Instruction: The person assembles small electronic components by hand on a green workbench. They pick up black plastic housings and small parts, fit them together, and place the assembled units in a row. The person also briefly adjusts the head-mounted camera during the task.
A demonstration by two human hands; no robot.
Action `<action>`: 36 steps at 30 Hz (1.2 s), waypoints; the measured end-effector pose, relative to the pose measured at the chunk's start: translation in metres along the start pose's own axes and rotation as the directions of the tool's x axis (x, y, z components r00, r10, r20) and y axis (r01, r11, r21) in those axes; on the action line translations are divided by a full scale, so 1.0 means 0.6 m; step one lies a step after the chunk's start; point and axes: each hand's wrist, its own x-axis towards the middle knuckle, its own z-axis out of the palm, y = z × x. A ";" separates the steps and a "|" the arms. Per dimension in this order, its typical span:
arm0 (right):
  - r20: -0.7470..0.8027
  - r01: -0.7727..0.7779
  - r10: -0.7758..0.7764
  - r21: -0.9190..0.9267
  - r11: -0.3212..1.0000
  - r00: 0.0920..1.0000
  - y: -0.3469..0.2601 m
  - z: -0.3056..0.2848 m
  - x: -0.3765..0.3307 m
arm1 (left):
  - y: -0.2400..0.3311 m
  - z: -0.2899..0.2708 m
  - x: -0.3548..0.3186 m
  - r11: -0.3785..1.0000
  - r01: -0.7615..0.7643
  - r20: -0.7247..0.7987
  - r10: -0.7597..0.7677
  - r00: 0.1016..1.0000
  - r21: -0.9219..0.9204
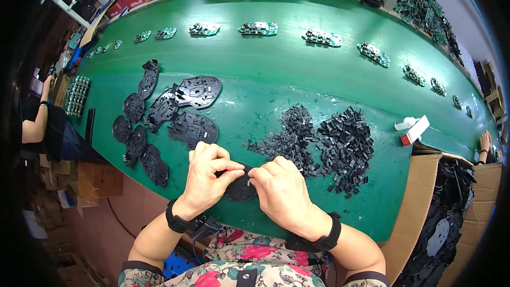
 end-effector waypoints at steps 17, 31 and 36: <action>0.018 -0.077 0.076 0.118 0.990 0.997 0.005 -0.009 0.003 | 0.016 0.011 0.003 0.998 -0.056 0.030 0.055 0.998 0.031; -0.016 -0.061 0.064 0.134 0.989 0.998 0.008 -0.010 0.003 | 0.030 0.014 0.011 0.995 0.065 0.038 -0.068 0.997 0.071; -0.143 -0.041 0.063 0.147 0.988 0.988 0.006 -0.014 0.006 | 0.032 0.019 0.012 0.983 0.186 0.043 -0.186 0.982 0.004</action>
